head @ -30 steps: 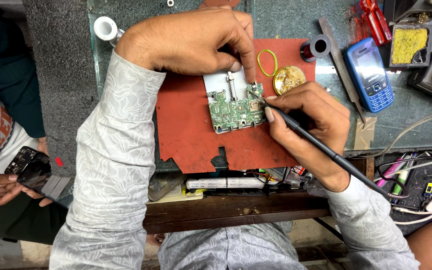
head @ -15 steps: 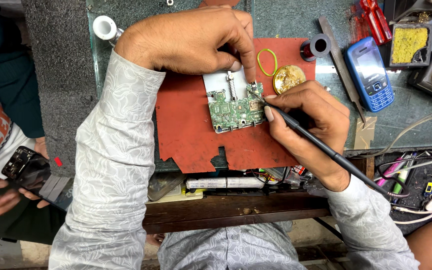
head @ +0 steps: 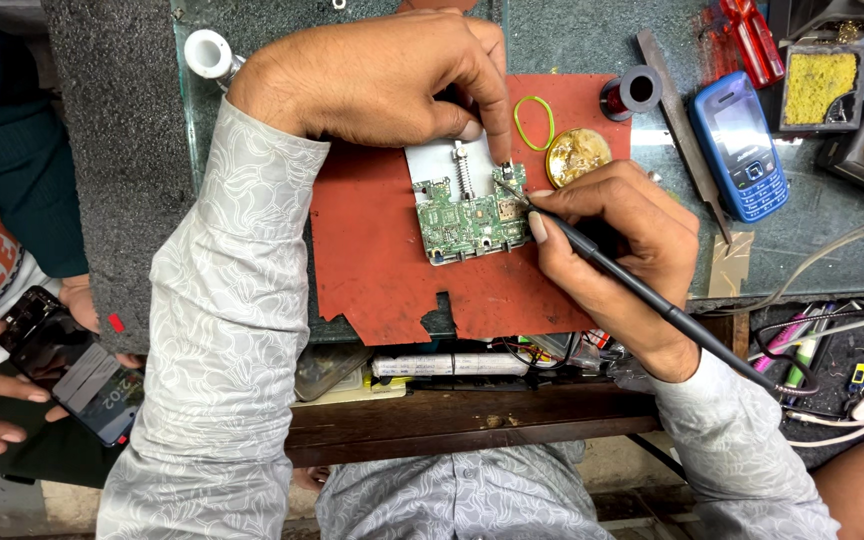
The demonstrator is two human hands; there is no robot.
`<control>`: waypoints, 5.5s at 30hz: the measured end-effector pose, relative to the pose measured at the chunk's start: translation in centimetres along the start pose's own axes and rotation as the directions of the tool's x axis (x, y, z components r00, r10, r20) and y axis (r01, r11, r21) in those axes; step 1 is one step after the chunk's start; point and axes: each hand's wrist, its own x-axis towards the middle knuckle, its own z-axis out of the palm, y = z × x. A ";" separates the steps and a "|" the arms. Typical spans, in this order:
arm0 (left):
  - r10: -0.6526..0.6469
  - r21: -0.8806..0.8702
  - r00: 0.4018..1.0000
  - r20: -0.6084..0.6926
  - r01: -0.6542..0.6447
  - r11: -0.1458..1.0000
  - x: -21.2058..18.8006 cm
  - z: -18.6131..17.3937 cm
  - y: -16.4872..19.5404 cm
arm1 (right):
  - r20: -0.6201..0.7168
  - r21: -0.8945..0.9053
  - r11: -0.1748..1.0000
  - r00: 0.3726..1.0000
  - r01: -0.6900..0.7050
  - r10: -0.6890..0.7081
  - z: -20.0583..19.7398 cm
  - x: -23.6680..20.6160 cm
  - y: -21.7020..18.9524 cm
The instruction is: The person solders components on a green circuit board held on a red mat, using a soldering iron in the right hand while the left hand steadies the board and feeds solder wire. The person repositions and turns the board to solder different points along its edge.
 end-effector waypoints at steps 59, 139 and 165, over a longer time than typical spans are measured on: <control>-0.004 0.045 1.000 -0.007 0.005 0.999 -0.3 0.0 -0.3 | -0.023 -0.050 0.999 1.000 0.013 -0.014 0.5 -0.3 0.1; -0.052 0.042 0.999 -0.014 0.052 0.998 0.2 0.2 0.4 | -0.095 0.205 0.959 0.971 -0.198 0.221 0.3 -1.7 1.7; -0.049 0.042 0.999 -0.018 0.049 0.998 0.2 0.3 0.2 | -0.099 0.244 0.948 0.968 -0.203 0.232 0.4 -1.6 1.9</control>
